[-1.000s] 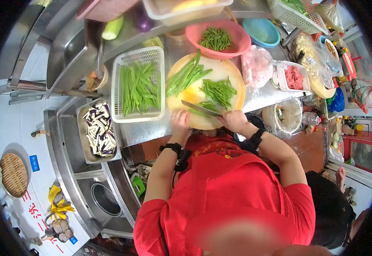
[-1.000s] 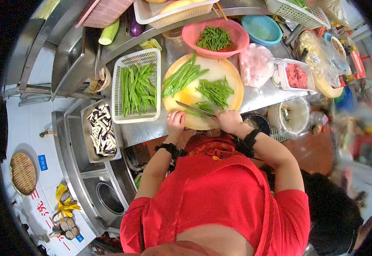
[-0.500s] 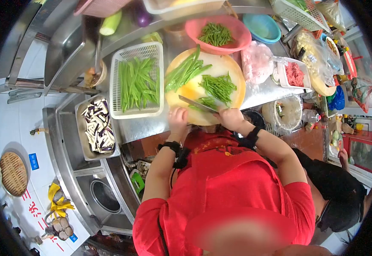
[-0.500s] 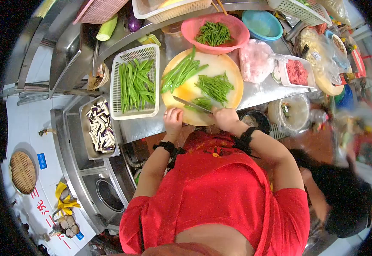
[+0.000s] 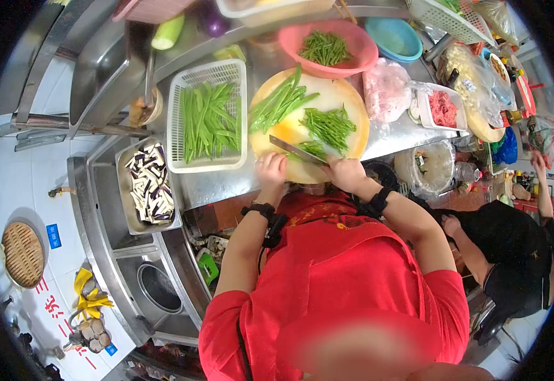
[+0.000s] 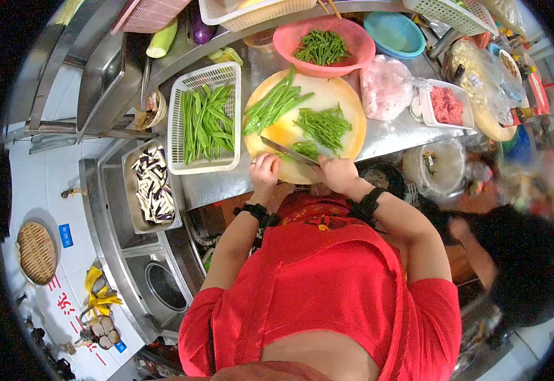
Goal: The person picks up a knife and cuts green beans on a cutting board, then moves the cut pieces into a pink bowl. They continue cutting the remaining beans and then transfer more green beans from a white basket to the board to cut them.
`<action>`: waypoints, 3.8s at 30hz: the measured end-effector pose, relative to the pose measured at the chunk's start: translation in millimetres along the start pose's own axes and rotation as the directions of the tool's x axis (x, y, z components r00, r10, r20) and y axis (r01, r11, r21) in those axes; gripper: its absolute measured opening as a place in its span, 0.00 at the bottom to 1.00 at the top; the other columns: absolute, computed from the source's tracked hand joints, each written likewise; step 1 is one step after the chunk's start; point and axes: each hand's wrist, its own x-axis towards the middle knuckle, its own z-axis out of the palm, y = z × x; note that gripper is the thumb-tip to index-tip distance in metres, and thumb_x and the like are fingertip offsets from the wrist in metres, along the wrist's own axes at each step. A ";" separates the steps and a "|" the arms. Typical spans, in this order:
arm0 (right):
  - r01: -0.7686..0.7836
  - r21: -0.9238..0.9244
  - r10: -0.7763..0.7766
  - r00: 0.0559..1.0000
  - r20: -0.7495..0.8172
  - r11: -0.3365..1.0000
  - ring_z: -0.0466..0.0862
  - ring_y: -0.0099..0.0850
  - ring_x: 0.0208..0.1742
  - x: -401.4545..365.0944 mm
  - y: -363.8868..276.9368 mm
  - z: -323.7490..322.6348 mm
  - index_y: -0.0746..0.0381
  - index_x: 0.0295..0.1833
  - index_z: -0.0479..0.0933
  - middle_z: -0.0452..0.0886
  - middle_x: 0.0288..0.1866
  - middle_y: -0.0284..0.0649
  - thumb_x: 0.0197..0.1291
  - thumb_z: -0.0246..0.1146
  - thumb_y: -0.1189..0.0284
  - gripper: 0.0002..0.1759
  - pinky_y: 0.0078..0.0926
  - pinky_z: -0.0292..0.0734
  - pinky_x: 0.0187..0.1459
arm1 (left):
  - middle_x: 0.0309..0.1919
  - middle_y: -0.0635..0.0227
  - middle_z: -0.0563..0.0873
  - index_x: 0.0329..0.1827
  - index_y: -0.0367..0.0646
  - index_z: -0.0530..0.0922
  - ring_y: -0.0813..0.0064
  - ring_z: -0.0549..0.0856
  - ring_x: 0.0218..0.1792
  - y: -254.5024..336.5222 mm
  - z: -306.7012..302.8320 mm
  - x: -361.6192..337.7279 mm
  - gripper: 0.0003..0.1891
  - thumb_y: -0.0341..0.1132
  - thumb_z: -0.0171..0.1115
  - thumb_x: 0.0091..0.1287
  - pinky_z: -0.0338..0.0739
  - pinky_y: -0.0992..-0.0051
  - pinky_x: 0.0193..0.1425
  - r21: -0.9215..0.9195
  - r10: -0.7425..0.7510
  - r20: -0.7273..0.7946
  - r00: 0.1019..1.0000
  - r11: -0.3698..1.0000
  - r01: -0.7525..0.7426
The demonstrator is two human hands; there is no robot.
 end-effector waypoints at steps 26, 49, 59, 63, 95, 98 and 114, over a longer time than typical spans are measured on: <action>-0.361 0.215 0.398 0.902 -0.165 0.907 0.81 0.52 0.30 -32.3 121.6 -6.4 0.60 0.39 0.71 0.80 0.27 0.54 0.60 0.54 0.56 0.17 0.49 0.76 0.33 | 0.69 0.36 0.48 0.71 0.40 0.51 0.39 0.51 0.69 99.1 58.1 48.3 0.45 0.55 0.62 0.58 0.49 0.48 0.69 -0.101 -0.363 0.369 0.856 0.900 0.425; -0.110 0.848 0.356 0.930 -0.097 0.518 0.77 0.29 0.16 11.2 57.8 -146.9 0.69 0.50 0.69 0.77 0.22 0.43 0.50 0.60 0.73 0.21 0.28 0.73 0.19 | 0.58 0.52 0.70 0.48 0.41 0.77 0.49 0.68 0.60 147.5 68.1 247.2 0.21 0.32 0.65 0.48 0.61 0.55 0.65 -0.519 -0.081 -0.178 0.981 0.855 -0.023; -0.208 0.816 0.492 0.864 -0.106 0.540 0.76 0.29 0.14 8.8 97.5 -152.1 0.68 0.43 0.68 0.76 0.20 0.44 0.56 0.55 0.73 0.12 0.28 0.71 0.17 | 0.29 0.67 0.84 0.40 0.36 0.81 0.81 0.78 0.29 71.4 68.9 267.7 0.08 0.32 0.60 0.63 0.74 0.79 0.37 -0.652 -0.230 0.111 0.967 0.717 0.246; -0.102 0.586 0.307 0.915 -0.263 0.804 0.79 0.45 0.22 -13.2 112.8 -90.5 0.64 0.41 0.68 0.76 0.21 0.51 0.57 0.57 0.69 0.11 0.39 0.74 0.26 | 0.31 0.76 0.82 0.44 0.38 0.80 0.85 0.77 0.30 28.3 74.9 168.1 0.08 0.30 0.58 0.64 0.73 0.83 0.36 -0.607 -0.327 0.546 0.771 0.480 0.634; -0.319 0.172 0.352 0.910 -0.218 0.932 0.80 0.51 0.25 -41.0 100.1 -12.2 0.62 0.35 0.69 0.78 0.21 0.51 0.58 0.56 0.66 0.09 0.48 0.74 0.27 | 0.39 0.61 0.80 0.41 0.47 0.81 0.58 0.78 0.44 47.2 100.6 139.7 0.12 0.34 0.65 0.53 0.73 0.63 0.48 0.148 -0.193 0.253 0.948 0.976 0.159; -0.284 0.238 0.334 0.920 -0.205 0.929 0.79 0.52 0.25 -49.5 100.8 -12.5 0.63 0.37 0.70 0.77 0.22 0.53 0.56 0.58 0.66 0.11 0.47 0.74 0.27 | 0.43 0.65 0.80 0.35 0.47 0.81 0.60 0.78 0.45 22.4 95.4 108.7 0.10 0.36 0.67 0.50 0.73 0.65 0.51 -0.116 0.138 0.365 0.921 0.988 -0.102; -0.344 0.935 0.197 0.926 0.323 0.086 0.71 0.22 0.16 -46.6 68.5 43.6 0.67 0.54 0.67 0.72 0.21 0.34 0.63 0.55 0.75 0.15 0.21 0.69 0.18 | 0.65 0.47 0.63 0.65 0.40 0.63 0.42 0.58 0.66 102.5 74.8 50.4 0.32 0.49 0.58 0.63 0.51 0.51 0.70 -0.042 -0.207 0.277 0.938 0.973 0.226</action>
